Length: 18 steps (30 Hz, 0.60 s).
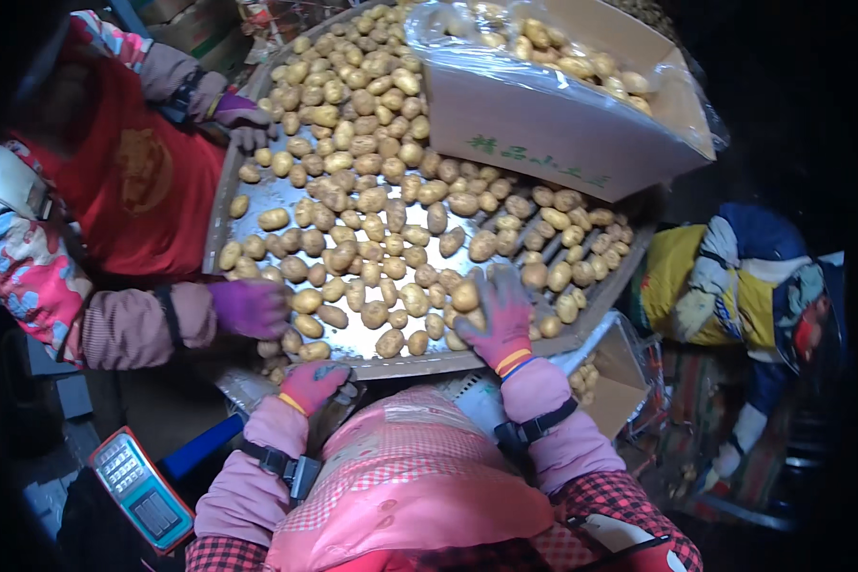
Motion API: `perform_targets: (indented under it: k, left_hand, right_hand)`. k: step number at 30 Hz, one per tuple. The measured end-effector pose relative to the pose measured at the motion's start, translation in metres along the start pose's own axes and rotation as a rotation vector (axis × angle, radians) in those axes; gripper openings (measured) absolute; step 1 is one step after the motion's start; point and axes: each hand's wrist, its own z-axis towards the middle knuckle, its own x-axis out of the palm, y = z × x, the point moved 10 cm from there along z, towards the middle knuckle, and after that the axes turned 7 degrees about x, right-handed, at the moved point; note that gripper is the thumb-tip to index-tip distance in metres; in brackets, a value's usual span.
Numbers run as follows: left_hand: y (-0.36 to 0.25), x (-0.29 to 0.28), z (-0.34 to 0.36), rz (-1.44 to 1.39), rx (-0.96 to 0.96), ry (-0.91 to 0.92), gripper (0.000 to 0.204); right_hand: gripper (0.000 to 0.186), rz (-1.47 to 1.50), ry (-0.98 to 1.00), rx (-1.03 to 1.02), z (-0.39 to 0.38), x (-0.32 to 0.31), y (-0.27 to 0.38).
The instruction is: Sorting potatoes at a large central table into boxes and bags in a produce warehouse environment.
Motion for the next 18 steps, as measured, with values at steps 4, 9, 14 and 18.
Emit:
perform_targets:
  k: [4, 9, 14, 18]
  left_hand:
    - [0.015, -0.002, 0.001, -0.030, -0.057, -0.024, 0.029]
    - [0.009, 0.005, -0.003, -0.054, 0.022, -0.032, 0.026]
    - [-0.075, 0.004, -0.022, 0.231, 0.170, -0.035, 0.040]
    - [-0.192, 0.027, -0.013, 0.509, 0.665, -0.080, 0.067]
  right_hand:
    - [0.051, 0.344, 0.277, 0.123, 0.075, 0.030, -0.004]
    - [0.068, 2.043, 0.549, 0.584, 0.090, 0.035, 0.003]
    - [0.090, 2.365, 0.688, 0.560, 0.060, 0.008, 0.043]
    - [0.073, 1.225, 0.471, 0.157, 0.045, -0.015, 0.045]
